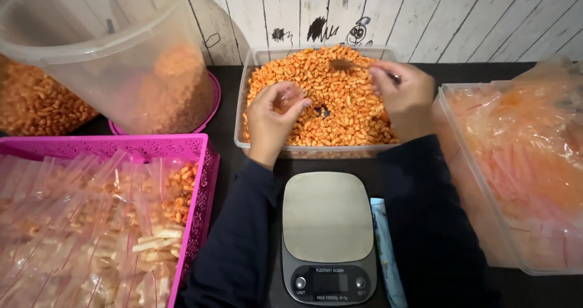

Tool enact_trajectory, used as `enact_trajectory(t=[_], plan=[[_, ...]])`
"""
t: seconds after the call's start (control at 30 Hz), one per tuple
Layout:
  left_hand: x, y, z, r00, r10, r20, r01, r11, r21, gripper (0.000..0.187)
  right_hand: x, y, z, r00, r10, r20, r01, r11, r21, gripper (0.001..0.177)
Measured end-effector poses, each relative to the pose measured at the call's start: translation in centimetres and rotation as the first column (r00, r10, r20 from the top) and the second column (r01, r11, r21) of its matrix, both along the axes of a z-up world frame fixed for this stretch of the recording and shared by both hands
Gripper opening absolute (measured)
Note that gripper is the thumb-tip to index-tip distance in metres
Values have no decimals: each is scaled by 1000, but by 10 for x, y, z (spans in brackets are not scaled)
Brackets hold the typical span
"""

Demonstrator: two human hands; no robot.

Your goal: Weighing and packaging small orange snacks into plastic bags using a digital scale and a spoon.

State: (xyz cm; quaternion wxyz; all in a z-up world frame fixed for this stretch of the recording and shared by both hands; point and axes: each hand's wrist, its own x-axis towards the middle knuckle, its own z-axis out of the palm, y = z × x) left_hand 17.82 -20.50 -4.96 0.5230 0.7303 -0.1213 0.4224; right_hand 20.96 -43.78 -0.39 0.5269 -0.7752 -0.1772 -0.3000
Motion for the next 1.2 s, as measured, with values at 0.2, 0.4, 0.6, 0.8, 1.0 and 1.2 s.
enact_trajectory(t=[0.2, 0.4, 0.6, 0.8, 1.0, 1.2], plan=[[0, 0, -1, 1000, -8, -3, 8, 1000, 7, 43, 21, -5, -31, 989, -148, -24, 132, 936, -328, 8], [-1, 2, 1, 1000, 0, 3, 0, 999, 39, 43, 22, 12, -35, 940, 52, -338, -45, 999, 29, 23], [4, 1, -6, 1000, 6, 8, -6, 998, 55, 47, 26, 4, -41, 902, -4, -431, 111, 969, 223, 32], [4, 0, -8, 1000, 12, 28, -15, 994, 106, 59, 25, 2, -33, 909, 42, -415, 164, 878, 449, 33], [1, 2, -5, 999, -3, -40, 9, 987, 161, 72, 2, 8, -3, 939, 27, -343, 170, 830, 531, 32], [4, 3, -10, 997, -36, -67, 47, 985, 168, 74, -28, 22, 22, 959, 40, -282, 107, 867, 487, 33]])
